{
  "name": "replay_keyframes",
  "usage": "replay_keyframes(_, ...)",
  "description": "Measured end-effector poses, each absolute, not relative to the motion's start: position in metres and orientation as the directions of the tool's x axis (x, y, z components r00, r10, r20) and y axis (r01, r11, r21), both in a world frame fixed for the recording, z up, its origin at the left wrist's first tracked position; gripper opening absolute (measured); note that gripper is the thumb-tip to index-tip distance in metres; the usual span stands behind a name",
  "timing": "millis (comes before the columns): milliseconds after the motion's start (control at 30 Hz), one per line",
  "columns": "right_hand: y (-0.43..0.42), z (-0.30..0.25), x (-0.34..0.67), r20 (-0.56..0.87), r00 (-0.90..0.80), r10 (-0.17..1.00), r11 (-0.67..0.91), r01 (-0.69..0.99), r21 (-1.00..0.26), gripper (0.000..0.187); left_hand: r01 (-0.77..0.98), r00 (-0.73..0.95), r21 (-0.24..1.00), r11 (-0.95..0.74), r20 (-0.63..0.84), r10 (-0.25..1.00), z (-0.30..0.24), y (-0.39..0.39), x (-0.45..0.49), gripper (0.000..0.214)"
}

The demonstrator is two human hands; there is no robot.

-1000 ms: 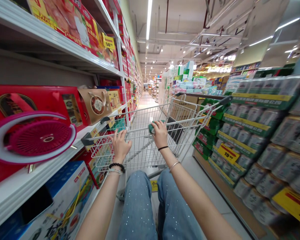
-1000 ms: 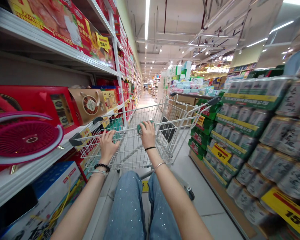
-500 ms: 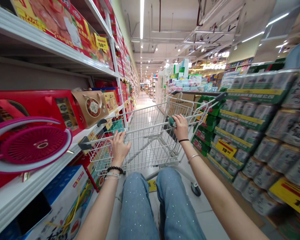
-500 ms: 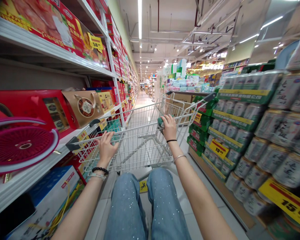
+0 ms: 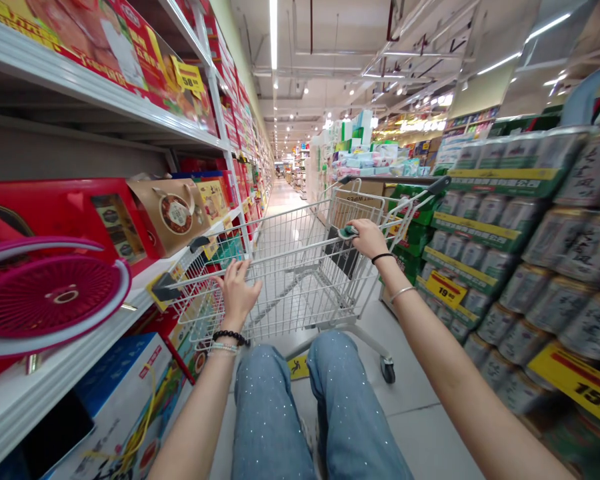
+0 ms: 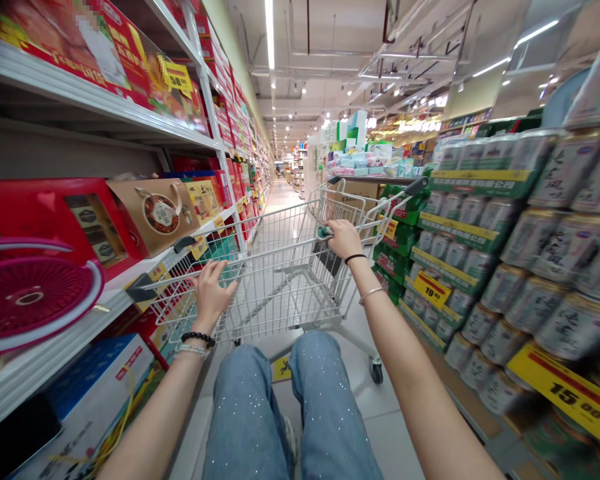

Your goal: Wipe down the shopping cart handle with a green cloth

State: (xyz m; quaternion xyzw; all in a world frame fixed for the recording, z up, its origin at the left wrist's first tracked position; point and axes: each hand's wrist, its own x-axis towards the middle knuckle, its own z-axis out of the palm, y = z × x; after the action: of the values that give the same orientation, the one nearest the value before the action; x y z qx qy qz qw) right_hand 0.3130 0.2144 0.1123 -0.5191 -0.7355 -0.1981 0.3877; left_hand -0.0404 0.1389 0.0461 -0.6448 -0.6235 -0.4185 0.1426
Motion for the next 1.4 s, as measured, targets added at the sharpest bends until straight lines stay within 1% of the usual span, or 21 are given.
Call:
replay_keyframes(133,0.202,0.115,0.313,0.769,-0.156,0.620,0.364,0.925,-0.106,0.040,0.917,-0.124,0.345,-0.200,0.723,0.680,0.049,0.138,-0.040,0.046)
replay_keyframes(233,0.192,0.112,0.316,0.788,-0.160,0.595,0.387,0.916,-0.106,0.042,0.915,-0.120,0.347,-0.204,0.719,0.684,0.051,0.136,-0.041,0.045)
replay_keyframes(333,0.182,0.101,0.322,0.831,-0.183,0.525,0.444,0.892,-0.084,0.046,0.918,-0.123,0.346,-0.193,0.711,0.693,0.054,0.133,-0.031,0.043)
replay_keyframes(400,0.177,0.087,0.325,0.869,-0.170,0.465,0.470,0.879,-0.079,0.050,0.922,-0.097,0.328,-0.204,0.707,0.700,0.056,0.131,-0.013,0.044)
replay_keyframes(500,0.174,0.064,0.323,0.924,-0.062,0.378,0.454,0.882,-0.127,0.053,0.913,0.059,0.257,-0.318,0.687,0.724,0.061,0.130,0.025,0.056)
replay_keyframes(533,0.174,0.056,0.319,0.937,-0.025,0.347,0.443,0.885,-0.140,0.052,0.907,0.083,0.250,-0.340,0.683,0.725,0.062,0.130,0.037,0.059)
replay_keyframes(600,0.176,0.042,0.304,0.957,0.005,0.290,0.434,0.890,-0.137,0.049,0.907,0.061,0.265,-0.326,0.684,0.727,0.065,0.130,0.056,0.060)
replay_keyframes(667,0.180,0.030,0.282,0.966,-0.021,0.257,0.438,0.894,-0.097,0.045,0.908,0.025,0.291,-0.302,0.681,0.732,0.067,0.131,0.067,0.058)
replay_keyframes(833,0.186,0.014,0.228,0.962,-0.134,0.237,0.439,0.898,0.017,0.041,0.912,0.000,0.296,-0.283,0.691,0.723,0.066,0.135,0.071,0.054)
replay_keyframes(967,0.186,0.016,0.238,0.953,-0.226,0.200,0.454,0.884,0.114,0.041,0.922,-0.020,0.294,-0.251,0.684,0.729,0.067,0.137,0.071,0.053)
replay_keyframes(1033,0.186,0.018,0.254,0.965,-0.186,0.185,0.447,0.890,0.086,0.041,0.922,-0.014,0.293,-0.252,0.677,0.736,0.068,0.137,0.072,0.053)
replay_keyframes(1133,0.187,0.019,0.263,0.986,-0.021,0.166,0.405,0.913,-0.049,0.043,0.922,-0.008,0.289,-0.257,0.678,0.735,0.068,0.137,0.074,0.054)
replay_keyframes(1200,0.188,0.018,0.253,0.986,0.051,0.157,0.387,0.916,-0.109,0.045,0.923,-0.010,0.287,-0.258,0.686,0.728,0.068,0.137,0.076,0.054)
replay_keyframes(1267,0.189,0.016,0.236,0.987,0.040,0.153,0.395,0.914,-0.098,0.045,0.922,-0.010,0.284,-0.262,0.696,0.718,0.066,0.139,0.077,0.054)
replay_keyframes(1400,0.190,0.015,0.219,0.978,-0.120,0.172,0.438,0.899,0.033,0.042,0.919,-0.021,0.291,-0.266,0.709,0.705,0.064,0.140,0.075,0.053)
